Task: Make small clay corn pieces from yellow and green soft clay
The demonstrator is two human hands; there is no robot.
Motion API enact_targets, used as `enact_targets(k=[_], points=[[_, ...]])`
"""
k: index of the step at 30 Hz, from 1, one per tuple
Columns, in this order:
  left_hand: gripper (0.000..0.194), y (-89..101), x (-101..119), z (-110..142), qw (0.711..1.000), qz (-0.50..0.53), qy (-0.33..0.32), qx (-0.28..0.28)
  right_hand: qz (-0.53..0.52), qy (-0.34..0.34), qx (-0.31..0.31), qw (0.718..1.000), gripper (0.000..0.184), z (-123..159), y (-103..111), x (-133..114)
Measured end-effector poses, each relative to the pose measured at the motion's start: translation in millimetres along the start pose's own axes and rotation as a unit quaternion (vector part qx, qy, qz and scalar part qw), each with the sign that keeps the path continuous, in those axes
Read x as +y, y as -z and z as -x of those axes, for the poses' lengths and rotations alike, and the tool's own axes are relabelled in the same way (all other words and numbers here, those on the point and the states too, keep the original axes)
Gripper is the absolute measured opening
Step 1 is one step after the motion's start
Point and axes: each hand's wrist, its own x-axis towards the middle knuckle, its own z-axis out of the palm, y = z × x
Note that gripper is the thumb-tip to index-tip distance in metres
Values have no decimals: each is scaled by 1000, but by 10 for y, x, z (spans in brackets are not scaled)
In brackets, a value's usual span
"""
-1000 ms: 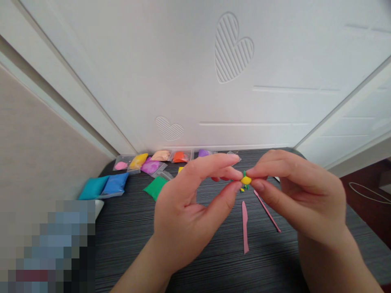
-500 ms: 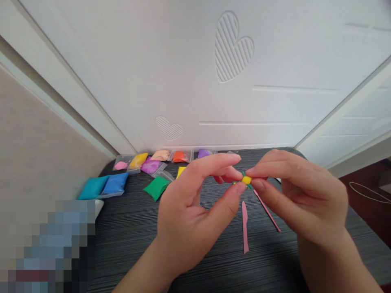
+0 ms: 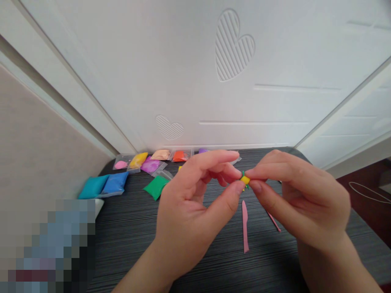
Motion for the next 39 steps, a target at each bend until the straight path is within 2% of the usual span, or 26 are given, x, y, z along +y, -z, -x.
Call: enact_targets(k=[7, 12, 17, 20, 23, 28, 35, 39], points=[[32, -8, 34, -1, 1000, 9, 26, 2, 7, 3, 3, 1000, 26, 1, -5, -1], [30, -25, 10, -2, 997, 61, 55, 14, 12, -4, 14, 1000, 23, 3, -22, 5], [33, -10, -27, -33, 984, 129, 118, -28, 19, 4, -3, 1000, 24, -4, -10, 19], [34, 2, -41, -44, 979, 146, 133, -46, 21, 8, -24, 999, 26, -8, 4, 30], [34, 7, -44, -47, 980, 148, 126, -43, 17, 3, -23, 1000, 28, -5, 1, 32], [33, 6, -30, -44, 985, 135, 107, -25, 2, -11, 17, 1000, 25, 5, -16, 17], [33, 15, -32, -48, 985, 138, 103, -20, 0, -9, 14, 1000, 24, 4, -13, 17], [34, 19, -40, -53, 984, 141, 106, -25, -1, -6, 31, 999, 25, 10, -35, 8]])
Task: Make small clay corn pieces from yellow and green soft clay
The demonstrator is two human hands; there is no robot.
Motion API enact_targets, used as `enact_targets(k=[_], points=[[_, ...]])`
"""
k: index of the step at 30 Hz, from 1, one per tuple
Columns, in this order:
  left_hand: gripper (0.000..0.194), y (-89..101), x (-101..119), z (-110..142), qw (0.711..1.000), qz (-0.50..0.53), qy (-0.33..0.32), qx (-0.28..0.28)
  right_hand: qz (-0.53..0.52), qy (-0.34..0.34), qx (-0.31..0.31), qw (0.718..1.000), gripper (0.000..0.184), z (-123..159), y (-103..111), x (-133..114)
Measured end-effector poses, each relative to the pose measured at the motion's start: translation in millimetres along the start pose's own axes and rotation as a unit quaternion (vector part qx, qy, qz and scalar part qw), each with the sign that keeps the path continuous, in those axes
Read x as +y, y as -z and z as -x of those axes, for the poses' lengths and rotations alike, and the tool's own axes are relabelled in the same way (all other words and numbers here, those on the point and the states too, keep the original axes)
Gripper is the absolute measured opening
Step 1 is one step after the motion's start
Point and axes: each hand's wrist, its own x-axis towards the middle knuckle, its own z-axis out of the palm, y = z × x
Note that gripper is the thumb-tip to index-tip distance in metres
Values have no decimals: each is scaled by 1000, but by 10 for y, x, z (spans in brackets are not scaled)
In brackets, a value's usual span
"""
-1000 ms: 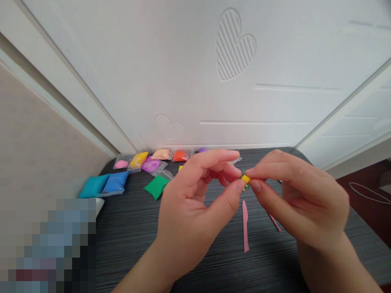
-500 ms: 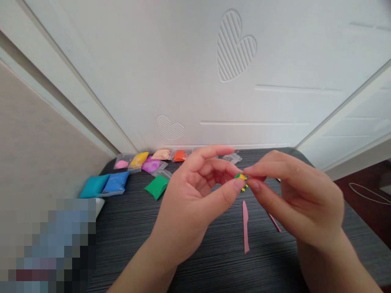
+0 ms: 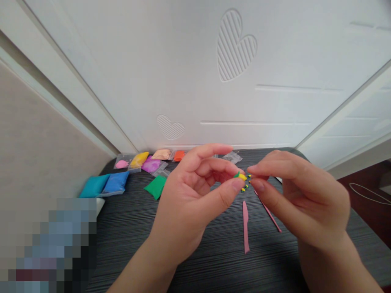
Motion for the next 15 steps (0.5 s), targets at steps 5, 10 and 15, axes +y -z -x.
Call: enact_targets(k=[5, 10, 15], points=[[35, 5, -8, 2, 1000, 11, 13, -14, 6, 17, -7, 1000, 28, -3, 2, 0], [33, 16, -16, 5, 1000, 6, 20, -23, 39, 33, -31, 998, 23, -17, 36, 15], [33, 31, -13, 1, 999, 2, 28, -32, 55, 38, -51, 996, 23, -25, 63, 16]])
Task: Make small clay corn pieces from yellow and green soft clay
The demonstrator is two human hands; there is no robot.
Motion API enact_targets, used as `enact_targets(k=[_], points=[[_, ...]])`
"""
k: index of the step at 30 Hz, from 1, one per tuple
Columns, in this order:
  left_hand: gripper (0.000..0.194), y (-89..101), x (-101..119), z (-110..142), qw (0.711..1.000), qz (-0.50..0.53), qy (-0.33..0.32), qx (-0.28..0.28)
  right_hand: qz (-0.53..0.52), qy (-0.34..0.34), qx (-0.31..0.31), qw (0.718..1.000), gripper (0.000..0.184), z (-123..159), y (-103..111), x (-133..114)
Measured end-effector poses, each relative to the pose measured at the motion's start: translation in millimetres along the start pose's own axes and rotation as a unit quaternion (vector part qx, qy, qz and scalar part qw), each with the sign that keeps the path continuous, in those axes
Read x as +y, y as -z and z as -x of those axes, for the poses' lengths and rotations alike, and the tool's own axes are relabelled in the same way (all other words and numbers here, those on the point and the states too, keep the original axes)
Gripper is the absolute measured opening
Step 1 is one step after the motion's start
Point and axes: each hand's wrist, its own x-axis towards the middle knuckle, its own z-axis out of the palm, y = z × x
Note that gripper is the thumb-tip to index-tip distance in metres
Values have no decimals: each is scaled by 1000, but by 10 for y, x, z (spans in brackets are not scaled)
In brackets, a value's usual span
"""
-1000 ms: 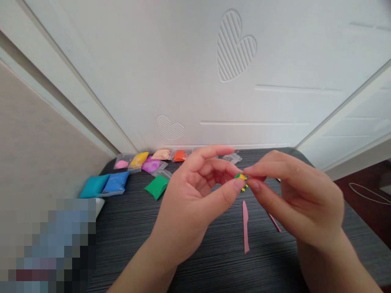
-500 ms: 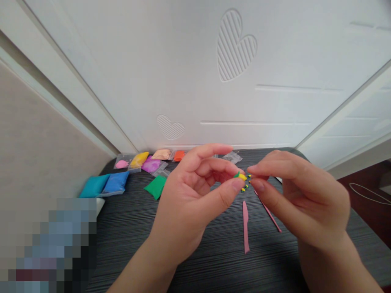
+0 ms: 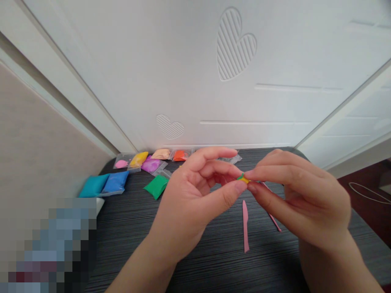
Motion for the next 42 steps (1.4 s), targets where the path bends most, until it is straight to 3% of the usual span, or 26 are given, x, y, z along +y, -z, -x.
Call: enact_targets(k=[9, 14, 21, 26, 42], points=[[32, 24, 11, -17, 999, -15, -30, 27, -29, -21, 29, 999, 24, 12, -23, 5], [35, 24, 103, 8, 993, -103, -53, 29, -51, -36, 41, 997, 21, 9, -40, 4], [36, -10, 50, 46, 962, -213, -158, 68, -78, -52, 26, 995, 22, 9, -46, -17], [40, 3, 4, 43, 927, -283, -237, 66, -84, -67, 17, 994, 23, 5, -40, -18], [38, 35, 22, 33, 915, -310, -252, 47, -107, -84, -10, 991, 21, -3, -11, -12]])
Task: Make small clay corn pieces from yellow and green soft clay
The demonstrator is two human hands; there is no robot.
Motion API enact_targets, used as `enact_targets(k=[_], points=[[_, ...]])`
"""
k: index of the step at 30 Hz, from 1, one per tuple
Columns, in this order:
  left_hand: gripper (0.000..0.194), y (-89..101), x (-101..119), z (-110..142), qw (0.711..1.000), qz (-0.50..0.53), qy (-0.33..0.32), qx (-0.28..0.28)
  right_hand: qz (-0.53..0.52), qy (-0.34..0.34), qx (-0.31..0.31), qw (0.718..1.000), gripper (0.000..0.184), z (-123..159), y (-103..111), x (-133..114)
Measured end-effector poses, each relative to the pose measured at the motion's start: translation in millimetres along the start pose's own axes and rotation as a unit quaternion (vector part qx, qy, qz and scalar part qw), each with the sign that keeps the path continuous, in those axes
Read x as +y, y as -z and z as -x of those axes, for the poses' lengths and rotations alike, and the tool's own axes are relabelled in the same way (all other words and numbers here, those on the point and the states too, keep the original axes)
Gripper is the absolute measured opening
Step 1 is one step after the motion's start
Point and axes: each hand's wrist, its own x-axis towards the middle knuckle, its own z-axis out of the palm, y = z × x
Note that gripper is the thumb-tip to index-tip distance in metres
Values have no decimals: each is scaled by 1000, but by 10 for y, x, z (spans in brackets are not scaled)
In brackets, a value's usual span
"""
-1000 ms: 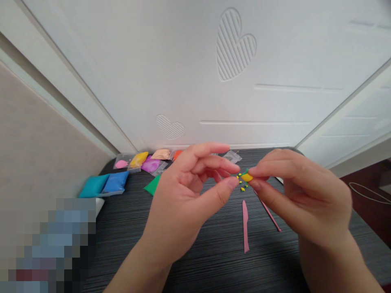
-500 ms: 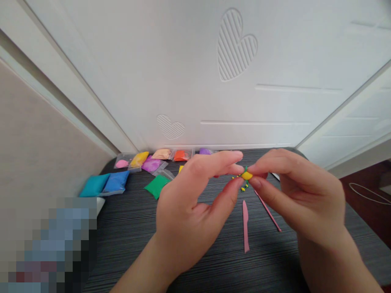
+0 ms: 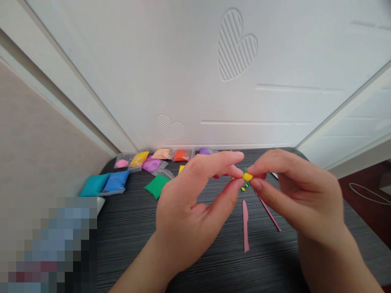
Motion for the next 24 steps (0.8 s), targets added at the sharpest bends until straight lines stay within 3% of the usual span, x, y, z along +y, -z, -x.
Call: enact_targets(k=[24], points=[[36, 39, 12, -9, 999, 18, -5, -37, 3, 6, -11, 1000, 20, 2, 16, 1]])
